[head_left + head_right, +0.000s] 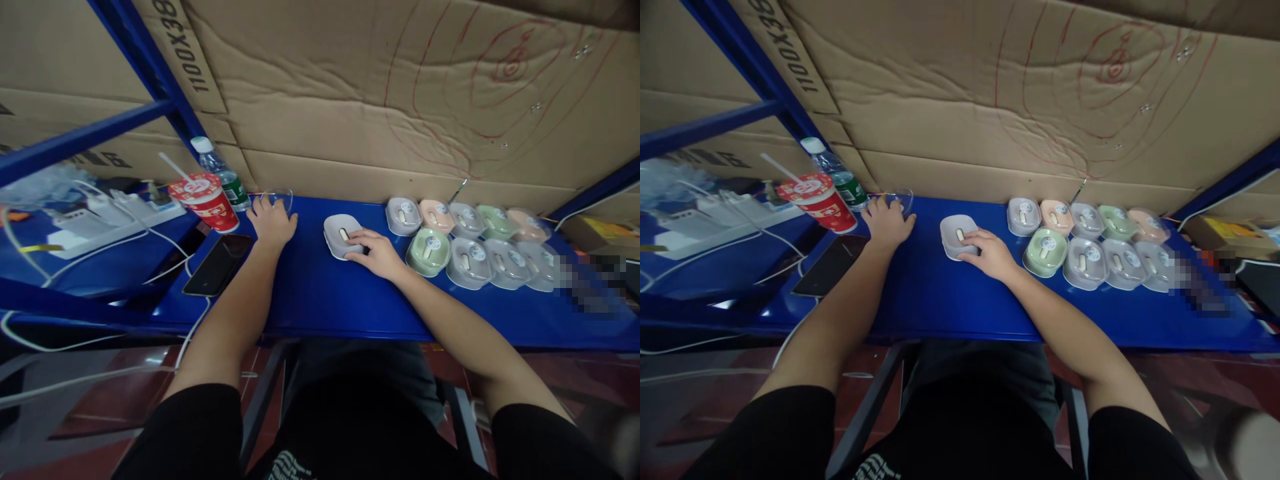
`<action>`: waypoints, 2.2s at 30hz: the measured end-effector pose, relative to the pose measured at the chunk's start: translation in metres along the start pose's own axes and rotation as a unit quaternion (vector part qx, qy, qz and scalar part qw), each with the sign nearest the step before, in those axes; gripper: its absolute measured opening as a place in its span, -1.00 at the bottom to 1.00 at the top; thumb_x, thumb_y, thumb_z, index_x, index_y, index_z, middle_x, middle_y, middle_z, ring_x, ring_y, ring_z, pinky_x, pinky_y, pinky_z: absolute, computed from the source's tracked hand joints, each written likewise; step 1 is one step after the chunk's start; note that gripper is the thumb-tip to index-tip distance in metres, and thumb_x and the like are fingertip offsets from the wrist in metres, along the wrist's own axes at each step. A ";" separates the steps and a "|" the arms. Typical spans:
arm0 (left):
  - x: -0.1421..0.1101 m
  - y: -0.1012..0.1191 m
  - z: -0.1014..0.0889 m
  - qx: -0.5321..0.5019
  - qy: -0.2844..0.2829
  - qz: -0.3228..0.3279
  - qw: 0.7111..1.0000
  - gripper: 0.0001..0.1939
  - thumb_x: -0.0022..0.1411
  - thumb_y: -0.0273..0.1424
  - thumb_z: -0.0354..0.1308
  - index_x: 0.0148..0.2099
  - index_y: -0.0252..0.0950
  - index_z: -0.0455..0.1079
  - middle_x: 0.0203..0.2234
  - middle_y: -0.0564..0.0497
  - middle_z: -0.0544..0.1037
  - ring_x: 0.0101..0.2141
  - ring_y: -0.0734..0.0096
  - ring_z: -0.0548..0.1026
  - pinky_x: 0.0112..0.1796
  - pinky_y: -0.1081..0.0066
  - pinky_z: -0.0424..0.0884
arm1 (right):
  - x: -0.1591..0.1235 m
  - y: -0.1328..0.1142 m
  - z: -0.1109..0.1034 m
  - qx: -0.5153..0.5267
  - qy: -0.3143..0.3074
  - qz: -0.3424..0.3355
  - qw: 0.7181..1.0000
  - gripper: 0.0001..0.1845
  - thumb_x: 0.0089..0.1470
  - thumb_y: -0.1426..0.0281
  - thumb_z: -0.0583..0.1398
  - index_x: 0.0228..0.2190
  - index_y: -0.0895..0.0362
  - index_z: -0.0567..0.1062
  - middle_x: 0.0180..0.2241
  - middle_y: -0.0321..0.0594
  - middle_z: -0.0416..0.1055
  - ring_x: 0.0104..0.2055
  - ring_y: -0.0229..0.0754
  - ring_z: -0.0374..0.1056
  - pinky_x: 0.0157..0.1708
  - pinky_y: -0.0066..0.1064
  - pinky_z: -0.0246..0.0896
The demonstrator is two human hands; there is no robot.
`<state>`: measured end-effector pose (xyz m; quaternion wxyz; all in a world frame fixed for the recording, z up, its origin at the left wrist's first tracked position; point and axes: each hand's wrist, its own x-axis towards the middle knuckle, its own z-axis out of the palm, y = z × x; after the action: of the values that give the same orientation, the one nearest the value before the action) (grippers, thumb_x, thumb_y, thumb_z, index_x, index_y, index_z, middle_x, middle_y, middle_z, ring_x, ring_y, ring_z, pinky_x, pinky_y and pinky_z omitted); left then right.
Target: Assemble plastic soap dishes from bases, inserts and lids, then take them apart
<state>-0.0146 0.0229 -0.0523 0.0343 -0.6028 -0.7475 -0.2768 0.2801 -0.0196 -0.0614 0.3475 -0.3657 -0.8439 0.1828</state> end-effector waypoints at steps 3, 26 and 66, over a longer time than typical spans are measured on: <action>-0.007 0.022 -0.005 -0.103 -0.028 0.053 0.993 -0.44 0.39 -0.08 0.10 0.25 -0.33 0.45 0.28 -0.36 0.42 0.32 -0.25 0.28 0.31 -0.13 0.13 | 0.001 -0.002 0.001 0.018 0.041 0.017 0.999 -0.67 0.13 0.14 0.44 -0.08 -0.06 0.72 0.04 -0.18 0.64 0.16 0.08 0.53 0.38 0.12 0.20; -0.034 0.069 -0.003 -0.547 -0.316 -0.066 0.772 -0.72 0.39 -0.28 0.23 -0.37 -0.25 0.35 -0.51 0.02 0.52 -0.51 0.47 0.44 -0.35 0.37 0.40 | 0.011 0.010 0.005 0.299 0.243 0.217 0.897 -0.38 -0.01 -0.22 0.35 -0.25 0.07 0.60 -0.24 -0.19 0.63 -0.15 -0.07 0.58 -0.08 -0.13 0.60; -0.055 0.072 0.002 -0.288 -0.086 0.393 0.869 -0.79 0.41 -0.27 0.15 0.03 -0.20 0.42 0.18 -0.16 0.54 0.20 0.12 0.50 0.19 0.02 0.42 | 0.005 0.004 0.003 0.035 0.050 0.072 0.996 -0.21 0.12 0.14 0.35 0.29 0.08 0.28 0.03 -0.02 0.54 -0.06 0.10 0.52 0.00 0.06 0.49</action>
<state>0.0675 -0.0164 -0.0484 -0.0999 -0.8514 -0.3356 -0.3906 0.2781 -0.0134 -0.0638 0.3879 -0.4217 -0.7899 0.2184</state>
